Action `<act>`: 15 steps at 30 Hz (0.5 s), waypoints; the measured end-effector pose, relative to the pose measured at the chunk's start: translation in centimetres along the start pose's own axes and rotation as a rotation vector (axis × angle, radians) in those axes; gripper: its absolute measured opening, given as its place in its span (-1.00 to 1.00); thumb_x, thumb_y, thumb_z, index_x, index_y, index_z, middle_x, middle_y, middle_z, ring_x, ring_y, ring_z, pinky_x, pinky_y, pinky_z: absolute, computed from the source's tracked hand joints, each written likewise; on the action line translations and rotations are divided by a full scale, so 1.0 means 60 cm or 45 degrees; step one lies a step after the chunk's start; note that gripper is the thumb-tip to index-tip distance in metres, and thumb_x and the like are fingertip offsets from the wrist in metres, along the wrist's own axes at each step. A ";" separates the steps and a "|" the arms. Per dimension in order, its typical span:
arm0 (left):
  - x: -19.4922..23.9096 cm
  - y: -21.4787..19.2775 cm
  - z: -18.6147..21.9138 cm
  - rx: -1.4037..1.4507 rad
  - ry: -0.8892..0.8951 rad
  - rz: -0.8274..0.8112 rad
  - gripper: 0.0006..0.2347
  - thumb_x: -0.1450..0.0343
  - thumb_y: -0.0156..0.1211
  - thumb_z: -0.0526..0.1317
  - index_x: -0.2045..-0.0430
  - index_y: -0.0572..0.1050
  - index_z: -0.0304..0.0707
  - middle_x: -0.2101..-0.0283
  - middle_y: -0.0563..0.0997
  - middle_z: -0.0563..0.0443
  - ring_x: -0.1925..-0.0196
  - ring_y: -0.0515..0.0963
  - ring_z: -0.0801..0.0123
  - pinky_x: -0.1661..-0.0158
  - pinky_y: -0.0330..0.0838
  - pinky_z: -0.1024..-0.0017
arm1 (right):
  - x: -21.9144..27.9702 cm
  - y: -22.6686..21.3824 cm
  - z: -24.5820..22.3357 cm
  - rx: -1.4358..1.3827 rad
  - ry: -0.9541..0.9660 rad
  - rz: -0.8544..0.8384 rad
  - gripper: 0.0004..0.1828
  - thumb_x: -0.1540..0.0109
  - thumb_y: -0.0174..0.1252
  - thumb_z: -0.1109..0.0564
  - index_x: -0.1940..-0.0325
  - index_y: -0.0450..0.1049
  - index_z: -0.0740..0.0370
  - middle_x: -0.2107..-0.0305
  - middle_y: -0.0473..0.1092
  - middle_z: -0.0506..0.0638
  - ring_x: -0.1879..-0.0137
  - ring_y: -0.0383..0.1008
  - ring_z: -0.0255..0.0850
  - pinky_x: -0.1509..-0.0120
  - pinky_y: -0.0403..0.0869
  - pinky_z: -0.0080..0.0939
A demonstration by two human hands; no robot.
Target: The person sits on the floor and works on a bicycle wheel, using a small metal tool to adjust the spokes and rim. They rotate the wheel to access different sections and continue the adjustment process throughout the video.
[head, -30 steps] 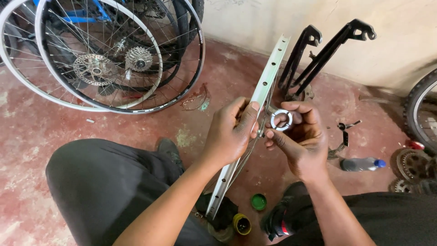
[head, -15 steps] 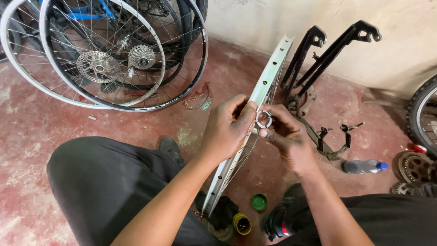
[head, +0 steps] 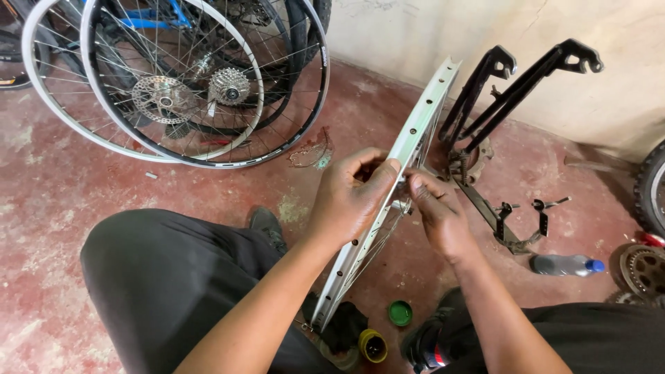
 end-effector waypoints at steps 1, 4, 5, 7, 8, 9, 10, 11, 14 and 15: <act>-0.001 0.000 0.001 0.019 0.000 0.017 -0.85 -0.38 0.15 -0.19 0.45 0.60 -0.27 0.55 0.57 -0.07 0.40 0.50 0.46 0.36 0.43 0.45 | -0.004 0.003 0.004 -0.051 -0.068 0.025 -0.71 -0.40 -0.09 0.12 0.11 0.50 0.33 0.38 0.34 -0.01 0.14 0.27 -0.31 -0.08 0.33 -0.24; 0.000 0.001 0.002 0.003 -0.025 0.048 -0.86 -0.36 0.17 -0.20 0.44 0.61 -0.26 0.53 0.55 -0.04 0.41 0.47 0.49 0.38 0.43 0.51 | -0.010 -0.002 0.018 -0.016 -0.103 0.058 -0.72 -0.40 -0.09 0.15 0.21 0.48 0.36 0.44 0.35 0.02 0.19 0.27 -0.31 -0.03 0.34 -0.26; 0.000 -0.001 0.002 0.003 -0.023 0.051 -0.86 -0.36 0.17 -0.20 0.44 0.61 -0.26 0.53 0.55 -0.04 0.41 0.47 0.49 0.38 0.43 0.51 | -0.011 0.007 0.003 -0.016 -0.104 0.055 -0.72 -0.40 -0.09 0.15 0.21 0.48 0.36 0.44 0.35 0.02 0.19 0.27 -0.31 -0.03 0.34 -0.26; -0.001 -0.005 0.002 -0.070 -0.037 0.110 -0.85 -0.32 0.21 -0.18 0.42 0.61 -0.26 0.50 0.53 -0.11 0.40 0.51 0.43 0.34 0.47 0.43 | -0.011 0.024 -0.027 0.015 -0.115 0.083 -0.74 -0.37 -0.05 0.18 0.16 0.51 0.41 0.45 0.40 0.08 0.22 0.34 -0.25 0.01 0.42 -0.20; -0.001 -0.006 0.000 -0.070 -0.036 0.112 -0.85 -0.32 0.21 -0.18 0.42 0.61 -0.26 0.50 0.53 -0.11 0.40 0.51 0.43 0.34 0.47 0.43 | -0.010 0.031 -0.035 0.015 -0.116 0.081 -0.74 -0.37 -0.05 0.18 0.16 0.51 0.41 0.45 0.40 0.08 0.22 0.34 -0.25 0.01 0.42 -0.20; -0.003 -0.007 -0.001 -0.066 -0.031 0.126 -0.84 -0.32 0.21 -0.18 0.39 0.61 -0.28 0.48 0.51 -0.13 0.39 0.50 0.41 0.33 0.47 0.42 | -0.010 0.037 -0.044 0.016 -0.117 0.117 -0.77 -0.33 0.02 0.21 0.07 0.50 0.44 0.41 0.43 0.10 0.20 0.37 -0.26 -0.01 0.44 -0.18; -0.004 -0.007 -0.003 -0.063 -0.025 0.140 -0.82 -0.32 0.21 -0.18 0.37 0.61 -0.31 0.46 0.49 -0.14 0.37 0.48 0.40 0.32 0.46 0.42 | -0.009 0.043 -0.052 0.016 -0.117 0.153 -0.72 -0.28 0.10 0.24 -0.02 0.49 0.47 0.37 0.46 0.12 0.18 0.40 -0.27 -0.03 0.46 -0.17; -0.003 -0.008 -0.002 -0.062 -0.024 0.143 -0.82 -0.32 0.21 -0.18 0.37 0.61 -0.31 0.46 0.49 -0.14 0.37 0.48 0.40 0.32 0.46 0.42 | -0.010 0.043 -0.054 0.016 -0.118 0.149 -0.72 -0.28 0.10 0.24 -0.02 0.49 0.47 0.37 0.46 0.12 0.18 0.40 -0.27 -0.03 0.46 -0.17; -0.003 -0.004 -0.001 -0.033 -0.035 0.125 -0.78 -0.34 0.19 -0.17 0.29 0.61 -0.33 0.43 0.42 -0.05 0.36 0.41 0.45 0.31 0.43 0.46 | -0.010 0.042 -0.053 -0.131 0.031 0.178 -0.72 -0.25 0.13 0.19 0.04 0.51 0.44 0.38 0.43 0.03 0.20 0.36 -0.30 -0.09 0.41 -0.21; -0.002 -0.001 -0.003 -0.043 -0.057 0.132 -0.77 -0.33 0.20 -0.16 0.28 0.61 -0.31 0.45 0.38 -0.02 0.35 0.40 0.47 0.29 0.42 0.46 | -0.009 0.041 -0.051 -0.237 0.101 0.189 -0.71 -0.27 0.10 0.16 0.03 0.51 0.43 0.38 0.42 0.03 0.20 0.33 -0.29 -0.10 0.37 -0.23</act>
Point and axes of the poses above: each hand's wrist, its own x-axis away from the middle knuckle, its own y-axis out of the palm, z = x × y, the point moved 2 cm from there along -x, towards the middle knuckle
